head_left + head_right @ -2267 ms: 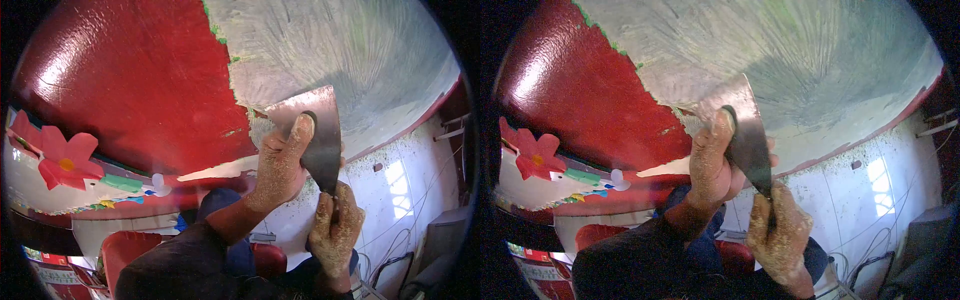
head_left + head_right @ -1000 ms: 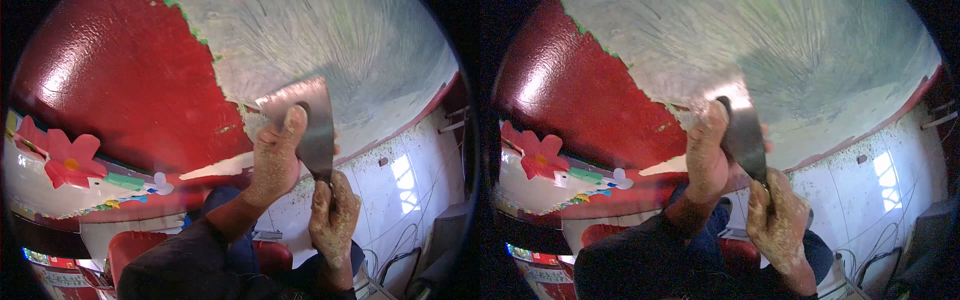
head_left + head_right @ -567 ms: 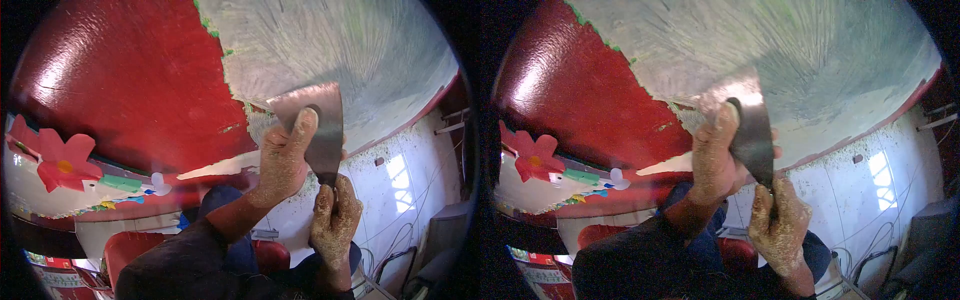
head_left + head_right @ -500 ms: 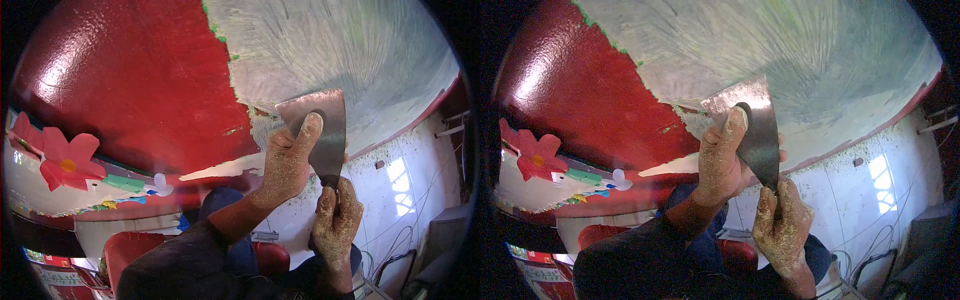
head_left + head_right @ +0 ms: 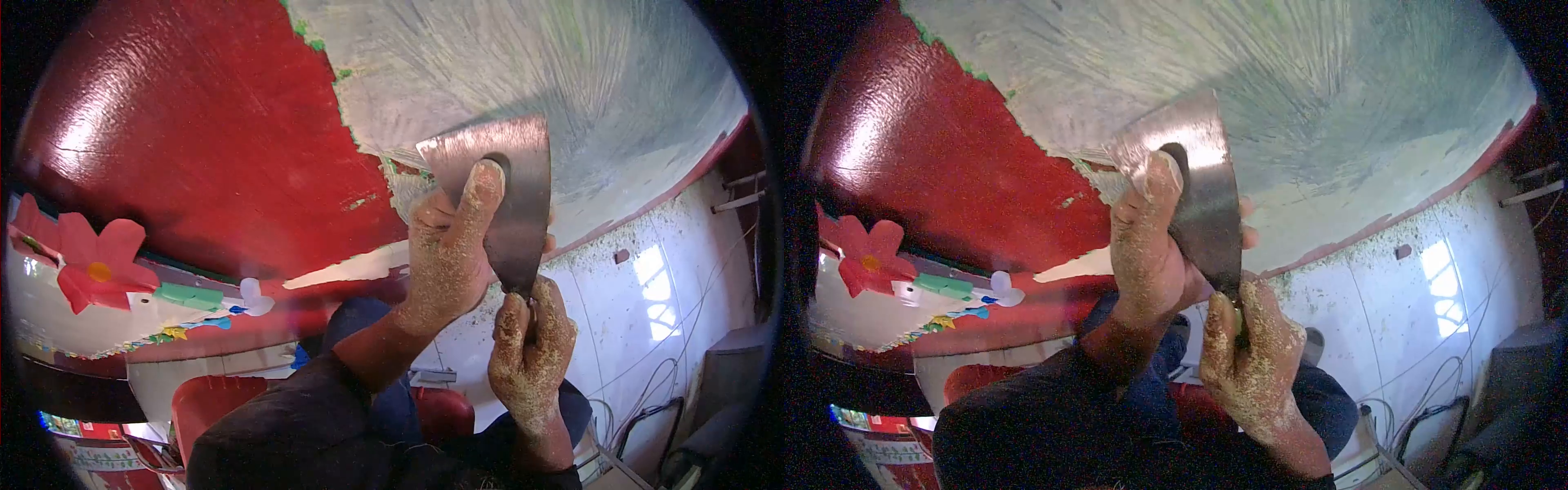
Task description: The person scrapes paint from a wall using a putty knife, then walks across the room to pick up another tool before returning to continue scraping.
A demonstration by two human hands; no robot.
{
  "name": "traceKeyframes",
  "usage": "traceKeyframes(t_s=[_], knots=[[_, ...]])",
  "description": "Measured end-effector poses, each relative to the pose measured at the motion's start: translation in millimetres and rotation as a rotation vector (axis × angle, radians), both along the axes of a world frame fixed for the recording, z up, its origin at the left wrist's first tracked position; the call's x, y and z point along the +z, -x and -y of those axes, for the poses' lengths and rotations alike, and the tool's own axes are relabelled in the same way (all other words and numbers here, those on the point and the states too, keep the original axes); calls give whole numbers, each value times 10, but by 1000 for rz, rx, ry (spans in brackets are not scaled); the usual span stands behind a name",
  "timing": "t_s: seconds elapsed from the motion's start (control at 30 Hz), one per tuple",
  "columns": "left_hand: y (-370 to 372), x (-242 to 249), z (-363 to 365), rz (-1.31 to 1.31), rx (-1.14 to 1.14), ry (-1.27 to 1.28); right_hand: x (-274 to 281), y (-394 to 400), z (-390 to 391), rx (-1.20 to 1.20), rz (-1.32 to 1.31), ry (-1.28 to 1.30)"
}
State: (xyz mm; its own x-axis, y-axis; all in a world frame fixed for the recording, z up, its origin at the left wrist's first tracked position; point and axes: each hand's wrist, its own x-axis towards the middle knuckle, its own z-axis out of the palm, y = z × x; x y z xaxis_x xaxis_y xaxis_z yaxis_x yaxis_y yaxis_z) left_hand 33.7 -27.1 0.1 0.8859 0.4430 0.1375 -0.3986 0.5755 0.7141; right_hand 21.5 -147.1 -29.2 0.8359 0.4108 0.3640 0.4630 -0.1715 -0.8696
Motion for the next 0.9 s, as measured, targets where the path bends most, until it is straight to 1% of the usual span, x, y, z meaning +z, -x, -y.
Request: traceKeyframes(t_s=[0.03, 0.07, 0.1, 0.2, 0.27, 0.37, 0.4, 0.43, 0.47, 0.5, 0.57, 0.6, 0.63, 0.7, 0.73, 0.8, 0.87, 0.9], knots=[[6, -14, 16, 5, 46, -91, -9, -15, 40, 0, 13, 29], [0, 5, 25, 5, 30, -65, -8, -17, 60, -2, 31, 61], [-7, 18, 32, 5, 14, -32, -1, 10, 67, -9, -63, 13], [-64, -2, 53, -1, 14, 49, -47, -25, 30, -44, 26, 31], [-67, 1, 64, -17, 24, 51, -17, -40, 57, -23, 7, 57], [-34, -31, 39, -21, 12, -60, 2, -6, 29, -19, -4, 14], [-28, -8, 35, -38, 51, -100, -4, -1, 15, -20, 2, -3], [-20, 1, 44, -62, 85, -137, -61, -15, -9, -33, 65, 24], [-28, -12, 84, -91, 113, -172, -118, 6, -41, -17, 30, 9], [-45, -49, 141, -74, 110, -219, -180, 26, -75, 23, -34, -81], [-80, -105, 165, -34, 117, -343, -177, 18, -86, 40, -196, -459], [-89, -117, 137, -3, 132, -412, -136, -35, -57, 23, -287, -736], [-80, -159, 110, 70, 113, -442, -85, -153, 87, 50, -379, -907], [-30, -270, 39, 276, 366, -764, 6, -396, 369, 90, -541, -1275], [-18, -284, 13, 382, 498, -909, -97, -530, 527, -64, -601, -1301], [-25, -178, -47, 680, 830, -999, -409, -585, 769, -43, -695, -1250], [-218, 26, 96, 823, 1287, -807, -725, -437, 751, -352, -943, -1197], [-251, 76, 119, 885, 1513, -697, -938, -336, 670, -442, -957, -1029]])
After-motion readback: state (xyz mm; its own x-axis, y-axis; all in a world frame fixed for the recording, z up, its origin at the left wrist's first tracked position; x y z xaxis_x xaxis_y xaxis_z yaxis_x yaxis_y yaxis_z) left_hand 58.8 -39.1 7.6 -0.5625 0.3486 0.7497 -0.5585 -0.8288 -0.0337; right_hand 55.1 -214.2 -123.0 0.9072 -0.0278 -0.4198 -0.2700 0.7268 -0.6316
